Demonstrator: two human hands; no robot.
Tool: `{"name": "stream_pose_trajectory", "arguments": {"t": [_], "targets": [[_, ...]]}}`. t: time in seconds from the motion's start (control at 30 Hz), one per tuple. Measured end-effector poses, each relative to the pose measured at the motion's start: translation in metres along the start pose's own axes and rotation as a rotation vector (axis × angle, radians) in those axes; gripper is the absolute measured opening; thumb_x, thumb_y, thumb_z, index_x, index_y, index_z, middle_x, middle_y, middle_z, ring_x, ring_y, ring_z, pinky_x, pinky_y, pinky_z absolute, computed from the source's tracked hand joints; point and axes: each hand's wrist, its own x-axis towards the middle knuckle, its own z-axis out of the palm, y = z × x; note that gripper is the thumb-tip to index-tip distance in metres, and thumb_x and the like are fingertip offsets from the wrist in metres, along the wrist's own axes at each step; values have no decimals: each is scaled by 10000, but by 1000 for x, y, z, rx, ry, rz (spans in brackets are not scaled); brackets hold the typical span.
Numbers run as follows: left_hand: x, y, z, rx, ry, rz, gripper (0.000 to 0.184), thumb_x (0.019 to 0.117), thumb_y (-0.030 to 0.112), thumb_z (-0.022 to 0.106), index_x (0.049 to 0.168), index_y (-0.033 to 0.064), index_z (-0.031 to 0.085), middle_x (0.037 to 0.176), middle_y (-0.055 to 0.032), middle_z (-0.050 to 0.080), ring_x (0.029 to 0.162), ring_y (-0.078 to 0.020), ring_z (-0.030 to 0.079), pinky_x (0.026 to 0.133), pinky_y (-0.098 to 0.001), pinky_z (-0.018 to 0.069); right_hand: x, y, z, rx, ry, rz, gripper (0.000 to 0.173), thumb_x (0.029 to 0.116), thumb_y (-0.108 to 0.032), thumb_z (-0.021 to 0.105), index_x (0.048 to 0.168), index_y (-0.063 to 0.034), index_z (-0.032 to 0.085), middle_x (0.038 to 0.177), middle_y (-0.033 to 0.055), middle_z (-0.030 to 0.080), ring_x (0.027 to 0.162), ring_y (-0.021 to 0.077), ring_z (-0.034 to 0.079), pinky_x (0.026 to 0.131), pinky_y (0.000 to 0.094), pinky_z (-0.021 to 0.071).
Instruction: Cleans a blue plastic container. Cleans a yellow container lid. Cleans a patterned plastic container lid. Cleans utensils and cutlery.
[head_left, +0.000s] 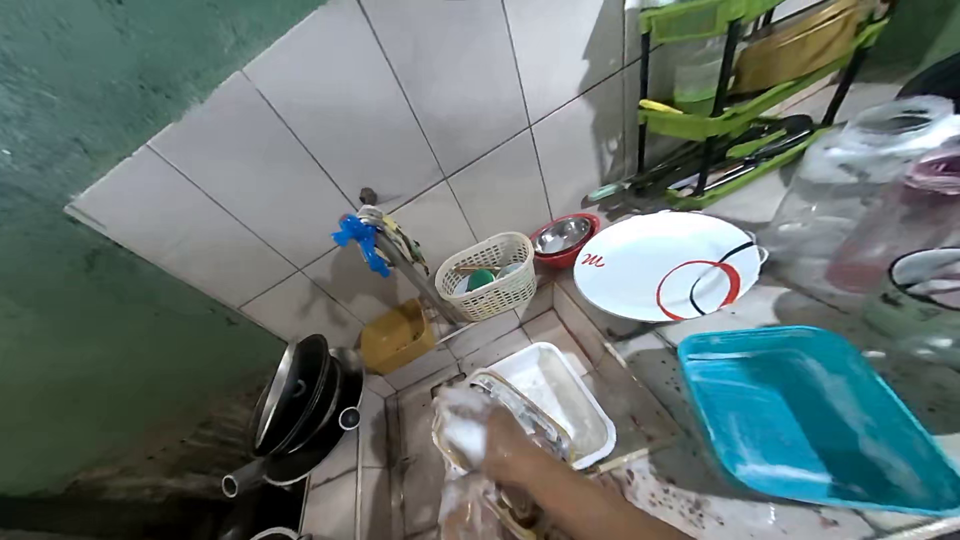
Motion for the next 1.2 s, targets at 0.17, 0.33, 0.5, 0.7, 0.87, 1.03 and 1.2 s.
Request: {"name": "stream_pose_trajectory", "arguments": {"t": [0.17, 0.33, 0.5, 0.7, 0.87, 1.03, 1.2], "targets": [[-1, -10, -12, 6, -130, 139, 280, 913, -90, 401, 910, 72, 629, 760, 31, 702, 716, -43, 679, 703, -224, 587, 5, 8, -7, -38, 73, -119, 352, 1025, -293, 579, 1332, -166, 695, 1445, 39, 624, 1431, 236, 492, 1212, 526, 344], [-3, -19, -15, 50, -299, 293, 283, 894, -95, 481, 944, 98, 682, 837, 50, 736, 803, -30, 698, 779, -228, 588, 23, 61, -36, -133, 240, -63, 192, 985, -48, 614, 1100, -56, 767, 1206, 159, 731, 1151, 323, 698, 988, 507, 566], [-12, 9, 11, 25, -145, 158, 306, 866, -80, 529, 1164, -20, 495, 894, -47, 711, 799, -129, 718, 747, -330, 622, 25, 35, -74, -146, 170, 152, 331, 959, -225, 703, 1263, -93, 712, 1236, 166, 704, 1125, 344, 684, 950, 575, 545], [3, 19, -25, 77, -317, 129, 136, 969, 25, 540, 1093, 17, 597, 869, -9, 698, 809, -65, 683, 766, -247, 587, 4, -23, -69, -258, -82, -423, 268, 905, -290, 739, 1123, -134, 752, 1074, 109, 734, 1052, 299, 691, 918, 535, 550], [7, 11, -7, -6, -301, 214, 222, 860, -11, 552, 1072, -10, 617, 886, -75, 740, 832, -161, 728, 783, -360, 617, 5, 2, -58, -235, 131, -421, 290, 937, -313, 697, 1200, -206, 756, 1245, -9, 731, 1300, 208, 606, 1212, 547, 344], [-7, 17, 6, 17, -260, 193, 330, 803, -63, 513, 1127, -71, 573, 915, -149, 742, 840, -233, 741, 792, -417, 625, 16, 69, -74, -220, 245, 23, 366, 980, -197, 643, 1322, -72, 683, 1379, 116, 660, 1336, 327, 573, 1140, 577, 415], [-8, 14, -1, 50, -130, 172, 204, 900, -62, 437, 1045, 2, 565, 821, -33, 692, 771, -109, 693, 714, -312, 609, -7, -8, -28, -199, 188, -212, 314, 969, -288, 642, 1247, -169, 729, 1332, 28, 691, 1350, 248, 561, 1166, 539, 400]]}}
